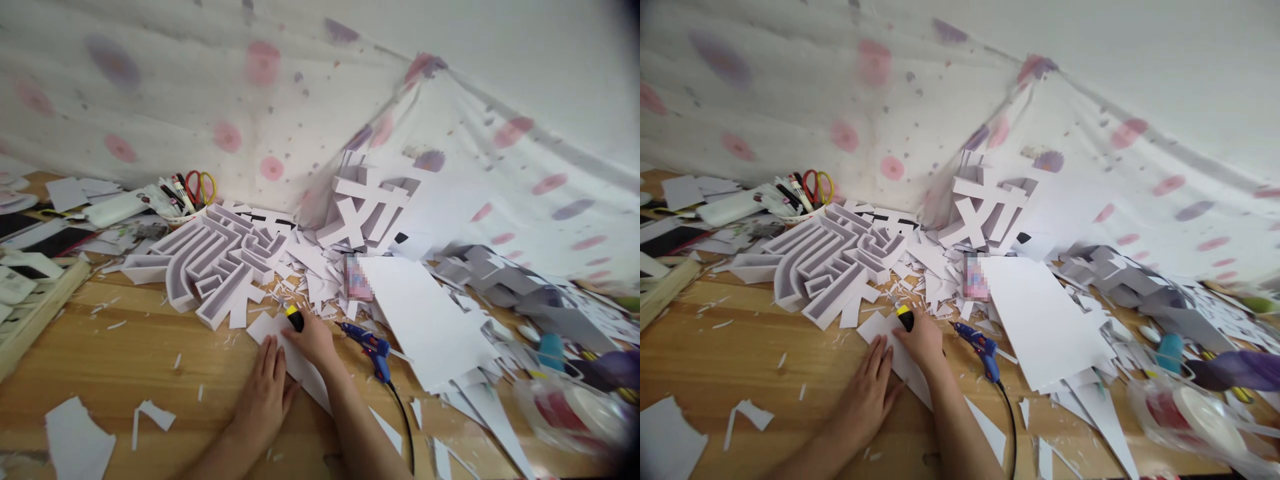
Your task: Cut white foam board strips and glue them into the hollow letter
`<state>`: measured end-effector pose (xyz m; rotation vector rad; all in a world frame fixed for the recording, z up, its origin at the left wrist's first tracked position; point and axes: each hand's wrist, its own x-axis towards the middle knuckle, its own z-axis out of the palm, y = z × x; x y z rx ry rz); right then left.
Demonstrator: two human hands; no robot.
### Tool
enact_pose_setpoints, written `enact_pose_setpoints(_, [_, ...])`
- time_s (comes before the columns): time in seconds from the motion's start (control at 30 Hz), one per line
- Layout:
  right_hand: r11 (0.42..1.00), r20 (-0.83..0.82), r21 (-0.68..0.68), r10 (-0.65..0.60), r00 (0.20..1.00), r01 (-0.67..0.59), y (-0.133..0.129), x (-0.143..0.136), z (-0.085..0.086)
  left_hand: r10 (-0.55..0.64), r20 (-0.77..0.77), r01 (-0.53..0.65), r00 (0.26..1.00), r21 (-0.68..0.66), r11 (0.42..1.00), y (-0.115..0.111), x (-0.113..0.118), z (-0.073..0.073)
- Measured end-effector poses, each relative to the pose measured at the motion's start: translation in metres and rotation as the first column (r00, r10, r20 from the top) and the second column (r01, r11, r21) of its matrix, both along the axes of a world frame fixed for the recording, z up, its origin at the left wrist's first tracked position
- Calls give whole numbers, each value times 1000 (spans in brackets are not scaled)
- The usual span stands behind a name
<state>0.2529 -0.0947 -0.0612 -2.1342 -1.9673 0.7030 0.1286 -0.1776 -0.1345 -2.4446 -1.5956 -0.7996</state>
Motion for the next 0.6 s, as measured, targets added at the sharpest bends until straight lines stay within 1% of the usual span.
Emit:
enact_pose_setpoints(0.1, [1000, 12, 6, 7, 1000, -7, 1, -1, 1, 9, 48, -9, 999, 1, 1000, 0, 3, 0])
enact_pose_setpoints(0.23, [1000, 32, -14, 11, 999, -10, 3, -2, 2, 21, 112, -16, 993, -52, 999, -1, 5, 0])
enact_pose_setpoints(0.43, [999, 39, -17, 33, 999, -32, 4, -2, 0, 32, 84, -28, 996, -54, 998, -2, 3, 4])
enact_pose_setpoints(0.6, [999, 53, -24, 39, 998, -38, 5, -2, -2, 48, 43, -46, 998, -60, 997, -4, 5, 3])
